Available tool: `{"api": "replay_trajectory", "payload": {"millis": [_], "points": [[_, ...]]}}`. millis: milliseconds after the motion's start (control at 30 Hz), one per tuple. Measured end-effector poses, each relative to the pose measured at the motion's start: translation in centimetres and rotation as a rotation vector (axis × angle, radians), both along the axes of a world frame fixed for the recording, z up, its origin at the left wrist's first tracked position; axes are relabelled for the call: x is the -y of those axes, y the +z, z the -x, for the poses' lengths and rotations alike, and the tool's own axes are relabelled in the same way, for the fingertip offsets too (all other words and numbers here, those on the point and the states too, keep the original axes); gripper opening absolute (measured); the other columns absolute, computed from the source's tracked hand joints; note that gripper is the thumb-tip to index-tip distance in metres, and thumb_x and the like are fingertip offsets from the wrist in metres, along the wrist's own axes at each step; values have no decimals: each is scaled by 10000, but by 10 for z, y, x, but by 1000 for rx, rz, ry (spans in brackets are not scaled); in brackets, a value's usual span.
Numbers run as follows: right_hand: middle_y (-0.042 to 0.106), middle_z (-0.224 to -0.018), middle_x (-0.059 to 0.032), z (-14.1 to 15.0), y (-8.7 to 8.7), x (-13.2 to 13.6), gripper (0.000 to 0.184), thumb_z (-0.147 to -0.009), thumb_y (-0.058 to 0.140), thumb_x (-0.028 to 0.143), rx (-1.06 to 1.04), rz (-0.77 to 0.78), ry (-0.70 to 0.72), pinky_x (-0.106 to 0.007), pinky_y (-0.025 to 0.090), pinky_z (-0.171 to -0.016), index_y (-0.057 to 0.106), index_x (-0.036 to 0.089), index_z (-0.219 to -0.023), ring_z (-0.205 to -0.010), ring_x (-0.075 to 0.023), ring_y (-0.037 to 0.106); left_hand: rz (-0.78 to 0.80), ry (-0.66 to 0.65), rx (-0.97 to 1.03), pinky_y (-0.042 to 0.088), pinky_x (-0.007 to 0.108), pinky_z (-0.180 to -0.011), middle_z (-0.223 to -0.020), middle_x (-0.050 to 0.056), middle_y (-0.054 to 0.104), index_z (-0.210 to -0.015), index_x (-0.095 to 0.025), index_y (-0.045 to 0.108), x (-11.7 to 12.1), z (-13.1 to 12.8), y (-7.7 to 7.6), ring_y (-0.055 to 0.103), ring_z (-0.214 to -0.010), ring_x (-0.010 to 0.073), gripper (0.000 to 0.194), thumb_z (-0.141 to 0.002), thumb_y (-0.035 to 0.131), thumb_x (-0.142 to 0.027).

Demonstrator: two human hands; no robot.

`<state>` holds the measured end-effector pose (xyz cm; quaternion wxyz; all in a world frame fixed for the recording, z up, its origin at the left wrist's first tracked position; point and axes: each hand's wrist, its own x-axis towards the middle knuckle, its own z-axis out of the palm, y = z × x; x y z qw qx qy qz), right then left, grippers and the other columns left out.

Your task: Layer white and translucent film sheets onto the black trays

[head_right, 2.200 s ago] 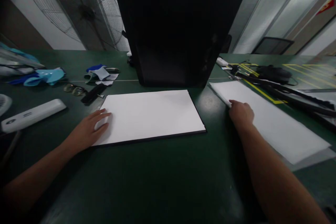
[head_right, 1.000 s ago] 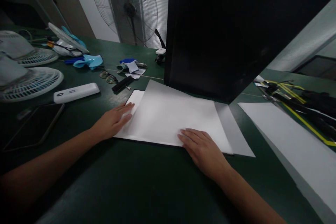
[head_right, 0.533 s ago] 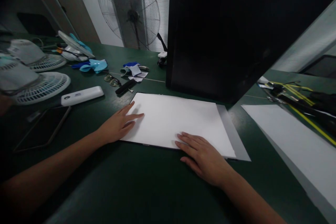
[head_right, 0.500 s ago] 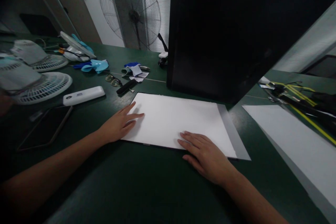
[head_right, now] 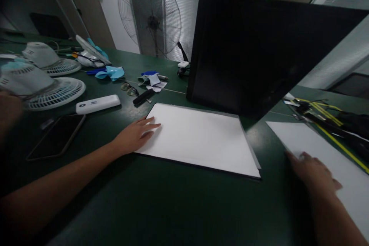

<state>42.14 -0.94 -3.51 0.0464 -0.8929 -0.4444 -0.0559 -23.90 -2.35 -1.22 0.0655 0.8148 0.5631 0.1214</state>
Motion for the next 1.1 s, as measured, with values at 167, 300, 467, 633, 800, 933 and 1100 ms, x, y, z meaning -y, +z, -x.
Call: {"api": "replay_trajectory", "payload": {"millis": [167,300,467,633,800,933,1100], "points": [[501,-1539,-281,2,4,-1,837,-976,291,722,-91,31,-4,-753,390,-999,562,200,-1572,-1403,-542,463,-8,-15,-6,355,610,-1288,-1688,50,487,-1475,-310,681,-1,2,-2,439,-1572,347,483,-1053,447,-318],[628,-1266,-350,11,26,9,733,-1020,259,563,-79,25,-5,-599,478,-859,692,123,-1416,-1222,-484,630,-5,-12,27,373,626,-1270,-1683,66,493,-1466,-303,691,1,2,1,449,-1563,364,484,-1042,459,-328],[664,-1106,-332,62,56,25,756,-1066,161,543,52,-58,85,-551,497,-805,696,77,-1328,-1079,-451,694,-10,-23,30,343,618,-1291,-1666,77,516,-1462,-285,693,2,2,2,454,-1564,341,487,-1039,455,-333],[720,-977,-207,160,59,45,674,-1098,145,527,170,-2,492,-519,507,-615,699,164,-1222,-738,-396,703,-19,-21,28,337,603,-1299,-1662,71,524,-1452,-293,701,1,2,0,467,-1554,345,474,-1038,475,-335],[741,-1222,-97,231,34,65,498,-1028,308,278,167,8,1079,-461,629,-860,736,254,-1282,-1037,-285,736,-17,-28,23,343,600,-1296,-1668,91,512,-1470,-284,684,2,1,2,459,-1561,341,479,-1036,482,-296],[728,-1286,-58,253,26,67,416,-1103,391,348,216,-180,1481,-459,661,-908,723,251,-1334,-1092,-252,733,-8,-40,31,312,582,-1317,-1659,95,522,-1455,-269,690,4,2,4,472,-1555,315,470,-1034,482,-285],[538,-1558,-62,257,23,63,518,-1111,480,429,166,-242,1571,-549,657,-950,519,240,-1592,-1313,-301,638,-2,3,64,267,518,-1343,-1643,139,537,-1530,-162,606,5,0,6,460,-1564,288,561,-1114,299,-380]]}}
